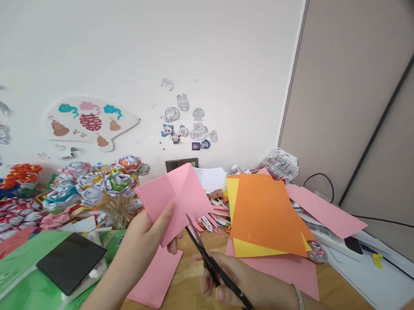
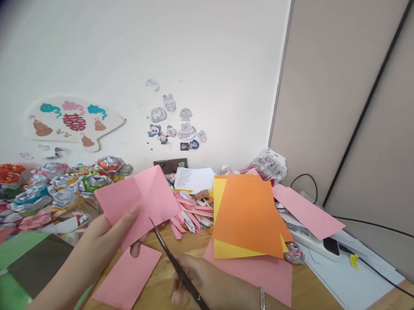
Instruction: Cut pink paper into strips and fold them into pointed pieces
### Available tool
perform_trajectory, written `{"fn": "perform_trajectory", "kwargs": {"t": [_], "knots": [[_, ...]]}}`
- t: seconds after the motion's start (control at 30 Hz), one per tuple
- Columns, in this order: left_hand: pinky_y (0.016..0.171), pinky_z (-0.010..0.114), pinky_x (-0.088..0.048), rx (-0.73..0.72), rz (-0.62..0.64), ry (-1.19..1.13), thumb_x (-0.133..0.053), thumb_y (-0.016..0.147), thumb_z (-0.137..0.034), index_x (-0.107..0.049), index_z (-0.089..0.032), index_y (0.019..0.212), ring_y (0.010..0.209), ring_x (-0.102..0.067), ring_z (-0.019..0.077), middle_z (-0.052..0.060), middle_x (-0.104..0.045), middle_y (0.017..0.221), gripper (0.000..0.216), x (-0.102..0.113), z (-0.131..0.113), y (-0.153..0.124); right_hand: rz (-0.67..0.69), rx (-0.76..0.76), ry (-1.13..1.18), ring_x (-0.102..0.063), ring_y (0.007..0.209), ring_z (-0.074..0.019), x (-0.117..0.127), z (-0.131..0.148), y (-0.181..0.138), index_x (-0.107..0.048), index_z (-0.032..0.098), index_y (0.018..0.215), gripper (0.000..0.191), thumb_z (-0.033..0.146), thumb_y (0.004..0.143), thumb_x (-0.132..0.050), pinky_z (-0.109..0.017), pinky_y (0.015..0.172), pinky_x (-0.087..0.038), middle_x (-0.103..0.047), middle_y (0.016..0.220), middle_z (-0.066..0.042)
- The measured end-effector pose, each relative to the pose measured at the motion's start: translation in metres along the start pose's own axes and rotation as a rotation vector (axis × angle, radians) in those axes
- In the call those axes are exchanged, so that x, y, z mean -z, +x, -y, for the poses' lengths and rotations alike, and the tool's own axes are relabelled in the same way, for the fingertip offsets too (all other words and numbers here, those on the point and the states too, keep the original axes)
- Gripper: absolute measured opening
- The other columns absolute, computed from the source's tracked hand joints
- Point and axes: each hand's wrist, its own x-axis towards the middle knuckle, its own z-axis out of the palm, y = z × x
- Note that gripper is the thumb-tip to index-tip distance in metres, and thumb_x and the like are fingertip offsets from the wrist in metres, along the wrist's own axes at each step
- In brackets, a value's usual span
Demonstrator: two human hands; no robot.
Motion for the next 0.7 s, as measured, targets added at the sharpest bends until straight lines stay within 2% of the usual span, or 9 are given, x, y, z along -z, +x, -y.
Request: {"fn": "perform_trajectory", "kwargs": {"t": [0.2, 0.3, 0.47, 0.7], "knots": [[0.054, 0.020, -0.038, 0.030, 0.039, 0.046, -0.035, 0.080, -0.051, -0.049, -0.019, 0.039, 0.043, -0.052, 0.0131, -0.003, -0.055, 0.039, 0.054, -0.011, -0.006, 0.000, -0.045, 0.043, -0.024, -0.045, 0.076, -0.0158, 0.003, 0.010, 0.004, -0.049, 0.016, 0.095, 0.054, 0.063, 0.069, -0.051, -0.032, 0.073, -0.040, -0.047, 0.085, -0.006], [0.053, 0.019, -0.038, 0.016, 0.062, 0.050, -0.036, 0.080, -0.051, -0.049, -0.020, 0.040, 0.044, -0.052, 0.0130, -0.003, -0.057, 0.039, 0.052, -0.017, -0.004, 0.000, -0.084, 0.077, 0.021, -0.045, 0.078, -0.0157, 0.004, 0.008, 0.004, -0.049, 0.016, 0.097, 0.054, 0.062, 0.069, -0.051, -0.033, 0.078, -0.039, -0.046, 0.086, -0.005], [0.053, 0.020, -0.040, 0.020, 0.085, 0.064, -0.036, 0.080, -0.049, -0.051, -0.020, 0.043, 0.043, -0.053, 0.0132, -0.003, -0.058, 0.040, 0.049, -0.022, -0.001, 0.000, -0.044, 0.088, 0.022, -0.046, 0.088, -0.0180, 0.009, 0.004, 0.000, -0.051, 0.016, 0.100, 0.051, 0.059, 0.072, -0.052, -0.034, 0.085, -0.036, -0.048, 0.093, -0.007], [0.053, 0.019, -0.042, 0.025, 0.114, 0.031, -0.035, 0.081, -0.048, -0.052, -0.020, 0.043, 0.043, -0.055, 0.0131, -0.003, -0.060, 0.040, 0.050, -0.026, -0.002, -0.001, -0.037, 0.079, -0.010, -0.047, 0.089, -0.0196, 0.010, 0.008, -0.002, -0.051, 0.016, 0.108, 0.058, 0.061, 0.070, -0.051, -0.033, 0.082, -0.038, -0.050, 0.094, -0.006]]}}
